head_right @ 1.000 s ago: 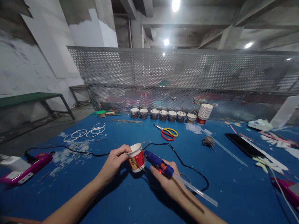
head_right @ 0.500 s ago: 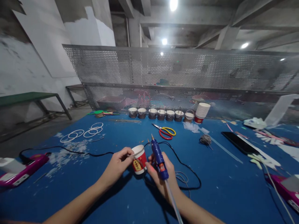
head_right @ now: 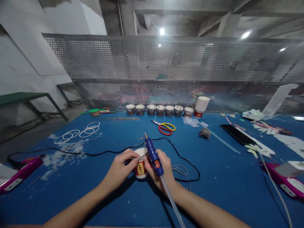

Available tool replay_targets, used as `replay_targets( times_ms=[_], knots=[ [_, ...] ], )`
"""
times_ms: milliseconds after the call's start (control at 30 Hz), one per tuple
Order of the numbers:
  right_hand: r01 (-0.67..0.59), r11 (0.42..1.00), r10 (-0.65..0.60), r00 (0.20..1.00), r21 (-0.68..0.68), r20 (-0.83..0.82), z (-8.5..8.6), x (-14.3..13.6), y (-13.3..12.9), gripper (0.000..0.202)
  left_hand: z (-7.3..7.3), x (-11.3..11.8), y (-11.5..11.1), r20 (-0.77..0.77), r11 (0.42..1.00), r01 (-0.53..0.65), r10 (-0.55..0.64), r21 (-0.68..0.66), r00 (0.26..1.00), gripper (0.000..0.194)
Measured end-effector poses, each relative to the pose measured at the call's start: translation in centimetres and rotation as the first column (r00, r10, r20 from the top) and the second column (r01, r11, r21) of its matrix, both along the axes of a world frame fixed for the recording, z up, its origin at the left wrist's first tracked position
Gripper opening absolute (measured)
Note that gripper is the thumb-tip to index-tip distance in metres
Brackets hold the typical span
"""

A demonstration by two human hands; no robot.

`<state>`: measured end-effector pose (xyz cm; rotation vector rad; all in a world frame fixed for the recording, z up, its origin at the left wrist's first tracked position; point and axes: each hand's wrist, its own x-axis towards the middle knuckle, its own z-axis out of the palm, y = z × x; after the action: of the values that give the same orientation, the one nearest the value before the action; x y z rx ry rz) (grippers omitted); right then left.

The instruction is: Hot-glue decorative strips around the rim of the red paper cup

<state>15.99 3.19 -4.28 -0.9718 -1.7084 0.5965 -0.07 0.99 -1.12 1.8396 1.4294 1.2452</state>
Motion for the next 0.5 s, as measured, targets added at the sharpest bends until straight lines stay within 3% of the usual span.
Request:
replay_targets(
  times_ms=[500],
  knots=[
    [-0.004, 1.0, 0.004, 1.0, -0.027, -0.016, 0.26, 0.23, 0.09, 0.015, 0.31, -0.08, -0.14, -0.041, 0.999, 0.032, -0.032, 0.001, 0.999, 0.015]
  ],
)
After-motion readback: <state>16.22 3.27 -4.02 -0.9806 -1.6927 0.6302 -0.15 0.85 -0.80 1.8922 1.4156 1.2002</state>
